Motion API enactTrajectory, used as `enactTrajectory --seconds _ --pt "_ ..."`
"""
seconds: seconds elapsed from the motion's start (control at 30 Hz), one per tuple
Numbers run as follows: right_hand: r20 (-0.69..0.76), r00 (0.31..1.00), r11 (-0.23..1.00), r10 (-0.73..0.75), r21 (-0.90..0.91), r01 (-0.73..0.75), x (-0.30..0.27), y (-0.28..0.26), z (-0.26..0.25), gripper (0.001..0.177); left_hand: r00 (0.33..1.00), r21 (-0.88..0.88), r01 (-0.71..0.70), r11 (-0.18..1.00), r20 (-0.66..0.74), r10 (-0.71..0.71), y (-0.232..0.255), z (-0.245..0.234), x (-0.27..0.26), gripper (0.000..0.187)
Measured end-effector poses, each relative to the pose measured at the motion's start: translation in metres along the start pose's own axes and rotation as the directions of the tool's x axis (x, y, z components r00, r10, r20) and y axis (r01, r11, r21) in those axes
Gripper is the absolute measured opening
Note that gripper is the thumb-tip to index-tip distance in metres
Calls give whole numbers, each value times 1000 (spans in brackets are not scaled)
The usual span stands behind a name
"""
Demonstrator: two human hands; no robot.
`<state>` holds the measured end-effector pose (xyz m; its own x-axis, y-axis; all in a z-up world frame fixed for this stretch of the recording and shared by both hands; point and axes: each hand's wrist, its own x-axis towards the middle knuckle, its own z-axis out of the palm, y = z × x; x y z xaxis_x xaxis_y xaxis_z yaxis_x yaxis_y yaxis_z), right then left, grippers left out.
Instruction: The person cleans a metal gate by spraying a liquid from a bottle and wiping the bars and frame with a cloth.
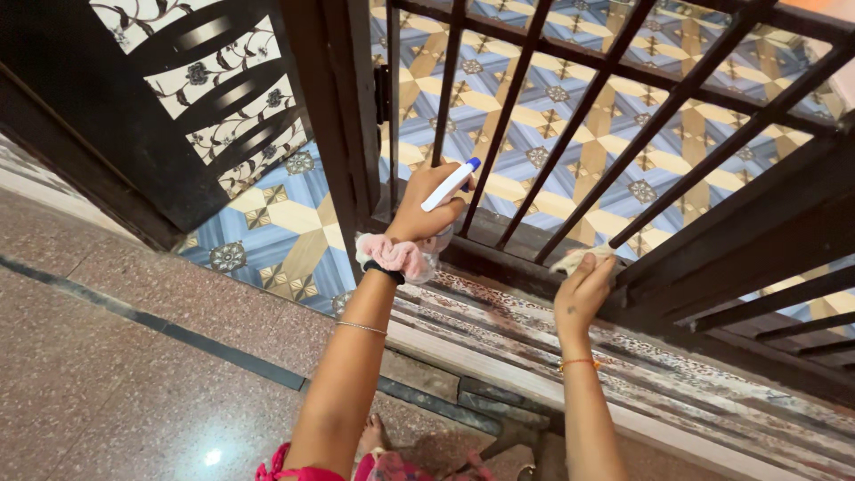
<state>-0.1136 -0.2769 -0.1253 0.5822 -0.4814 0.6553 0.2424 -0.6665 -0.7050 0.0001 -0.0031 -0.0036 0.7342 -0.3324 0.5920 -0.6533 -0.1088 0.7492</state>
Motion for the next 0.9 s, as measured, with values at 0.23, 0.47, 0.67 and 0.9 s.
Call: enactTrajectory --seconds 0.23,0.47,0.67,0.9 --pt "80 990 991 118 53 -122 14 -9 -24 35 997 4 3 1000 -74 -3 -12 11 -2 27" --pt "-63 990 920 -129 366 143 139 -73 -32 36 983 65 -75 995 -164 85 -25 21 -5 28" --pt "-56 981 980 -187 62 191 117 -47 -30 46 982 35 -16 999 -187 22 -21 26 -5 26" --pt "110 994 993 6 117 -19 25 15 -12 39 965 192 -84 978 -230 128 -19 32 -3 24"
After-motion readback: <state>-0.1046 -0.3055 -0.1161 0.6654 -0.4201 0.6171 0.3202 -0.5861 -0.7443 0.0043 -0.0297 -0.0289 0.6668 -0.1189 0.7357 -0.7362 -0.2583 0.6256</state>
